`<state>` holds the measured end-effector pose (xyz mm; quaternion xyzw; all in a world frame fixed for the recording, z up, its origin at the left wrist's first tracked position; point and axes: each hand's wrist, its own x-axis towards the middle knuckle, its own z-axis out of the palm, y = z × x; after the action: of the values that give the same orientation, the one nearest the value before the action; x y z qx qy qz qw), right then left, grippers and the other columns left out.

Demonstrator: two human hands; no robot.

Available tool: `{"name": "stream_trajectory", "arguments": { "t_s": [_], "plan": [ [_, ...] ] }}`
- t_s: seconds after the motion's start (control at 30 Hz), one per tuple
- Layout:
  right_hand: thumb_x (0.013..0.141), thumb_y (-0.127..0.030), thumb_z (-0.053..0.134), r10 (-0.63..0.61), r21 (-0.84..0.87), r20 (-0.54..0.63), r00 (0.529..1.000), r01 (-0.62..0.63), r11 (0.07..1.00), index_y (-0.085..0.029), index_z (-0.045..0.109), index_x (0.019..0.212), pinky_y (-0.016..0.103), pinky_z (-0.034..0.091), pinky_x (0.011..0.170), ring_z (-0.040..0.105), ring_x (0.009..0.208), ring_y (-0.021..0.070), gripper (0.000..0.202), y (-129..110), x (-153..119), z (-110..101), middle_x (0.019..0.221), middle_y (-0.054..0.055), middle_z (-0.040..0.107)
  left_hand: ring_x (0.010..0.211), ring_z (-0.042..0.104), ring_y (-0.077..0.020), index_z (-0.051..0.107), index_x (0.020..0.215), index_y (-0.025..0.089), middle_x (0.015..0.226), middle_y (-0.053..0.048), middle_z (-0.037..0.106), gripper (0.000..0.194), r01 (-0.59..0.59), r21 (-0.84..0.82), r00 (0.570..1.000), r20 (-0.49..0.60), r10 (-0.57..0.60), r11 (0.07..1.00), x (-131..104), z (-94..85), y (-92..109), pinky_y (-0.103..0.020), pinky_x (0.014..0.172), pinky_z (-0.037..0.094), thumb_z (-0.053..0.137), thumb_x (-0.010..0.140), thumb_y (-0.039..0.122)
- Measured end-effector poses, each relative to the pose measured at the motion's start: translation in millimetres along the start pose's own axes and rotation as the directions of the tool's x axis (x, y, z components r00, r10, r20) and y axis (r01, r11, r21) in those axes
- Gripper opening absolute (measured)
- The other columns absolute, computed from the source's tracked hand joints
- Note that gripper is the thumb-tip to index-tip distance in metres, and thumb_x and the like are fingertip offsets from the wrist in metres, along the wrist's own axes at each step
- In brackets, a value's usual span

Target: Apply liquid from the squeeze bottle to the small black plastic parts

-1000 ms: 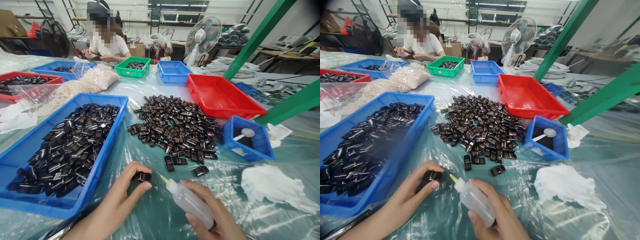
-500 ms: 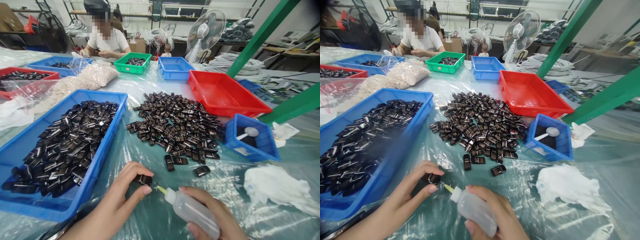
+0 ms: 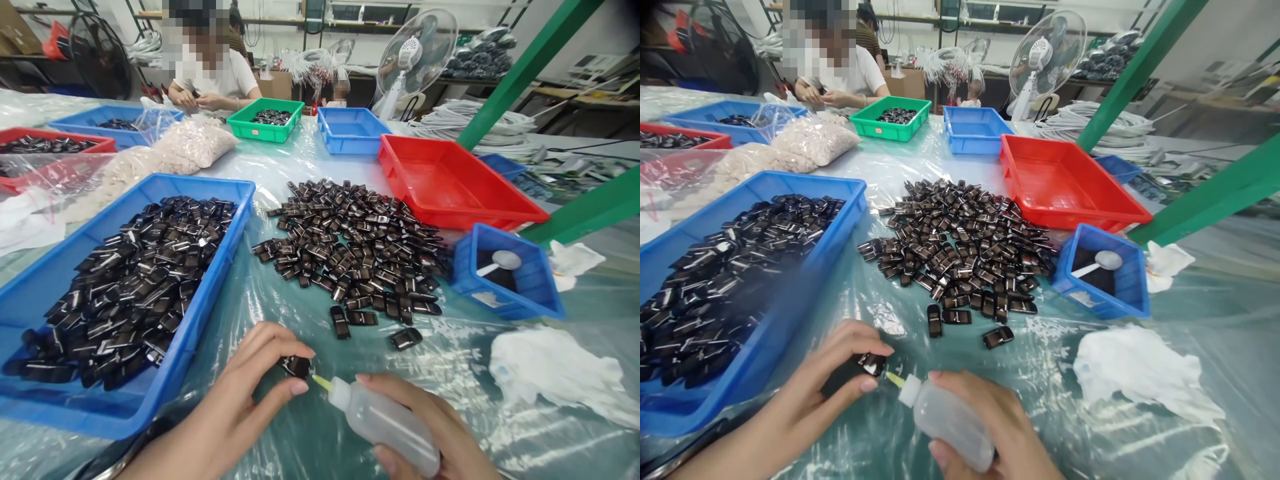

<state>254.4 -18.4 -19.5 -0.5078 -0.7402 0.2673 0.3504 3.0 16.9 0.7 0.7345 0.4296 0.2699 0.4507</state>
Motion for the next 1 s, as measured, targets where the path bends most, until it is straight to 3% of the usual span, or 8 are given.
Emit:
{"name": "stream_trajectory", "arguments": {
  "t_s": [0.1,0.17,0.3,0.53,0.67,1.0],
  "plan": [
    [0.075,-0.038,0.071,-0.161,-0.017,0.013,0.987,0.161,0.987,-0.038,0.059,0.121,0.030,0.062,0.069,0.073,0.075,0.0216,0.047,8,3,1,0.094,0.002,0.075,0.108,0.046,-0.0189,0.050,0.115,0.034,0.111,0.000,0.049,0.027,-0.045,0.007,0.999,0.014,0.045,0.999,-1,0.6,-2,-0.028,0.091,0.035,0.050,0.096,0.015],
    [0.075,-0.044,0.071,-0.202,-0.049,0.022,0.979,0.203,0.978,-0.034,0.059,0.120,0.027,0.062,0.067,0.074,0.075,0.0204,0.048,12,4,1,0.095,0.002,0.074,0.107,0.045,-0.0187,0.051,0.115,0.033,0.110,0.001,0.049,0.026,-0.065,0.003,0.998,0.006,0.065,0.998,-1,0.9,-2,-0.028,0.090,0.035,0.051,0.096,0.015],
    [0.078,-0.048,0.068,-0.199,-0.041,0.043,0.979,0.201,0.979,-0.032,0.057,0.119,0.024,0.060,0.068,0.072,0.075,0.0178,0.046,10,7,0,0.093,0.001,0.072,0.106,0.046,-0.0186,0.051,0.115,0.033,0.110,0.001,0.050,0.026,-0.066,-0.015,0.998,0.007,0.066,0.998,-2,1.0,-2,-0.028,0.090,0.034,0.052,0.096,0.016],
    [0.090,-0.045,0.054,-0.228,0.023,0.114,0.967,0.227,0.974,-0.032,0.051,0.122,0.021,0.055,0.054,0.070,0.068,0.0170,0.035,2,16,-1,0.077,-0.001,0.068,0.100,0.048,-0.0193,0.052,0.114,0.029,0.105,0.000,0.054,0.021,-0.129,-0.036,0.992,0.002,0.129,0.991,-2,2.3,-3,-0.029,0.086,0.037,0.053,0.096,0.019],
    [0.092,-0.045,0.051,-0.216,0.033,0.143,0.966,0.214,0.976,-0.031,0.051,0.121,0.022,0.054,0.053,0.069,0.066,0.0160,0.032,3,16,-1,0.081,0.000,0.068,0.100,0.048,-0.0192,0.052,0.113,0.028,0.105,-0.001,0.055,0.019,-0.115,-0.038,0.993,0.022,0.116,0.993,-3,2.0,-4,-0.029,0.085,0.038,0.053,0.096,0.020],
    [0.093,-0.044,0.048,-0.204,0.025,0.117,0.972,0.203,0.979,-0.033,0.051,0.120,0.022,0.055,0.051,0.070,0.065,0.0166,0.030,-1,17,-2,0.076,-0.001,0.068,0.098,0.050,-0.0188,0.052,0.113,0.027,0.105,-0.001,0.055,0.019,-0.112,-0.046,0.994,0.005,0.112,0.993,-3,2.0,-3,-0.029,0.084,0.040,0.053,0.096,0.020]
  ]
}}
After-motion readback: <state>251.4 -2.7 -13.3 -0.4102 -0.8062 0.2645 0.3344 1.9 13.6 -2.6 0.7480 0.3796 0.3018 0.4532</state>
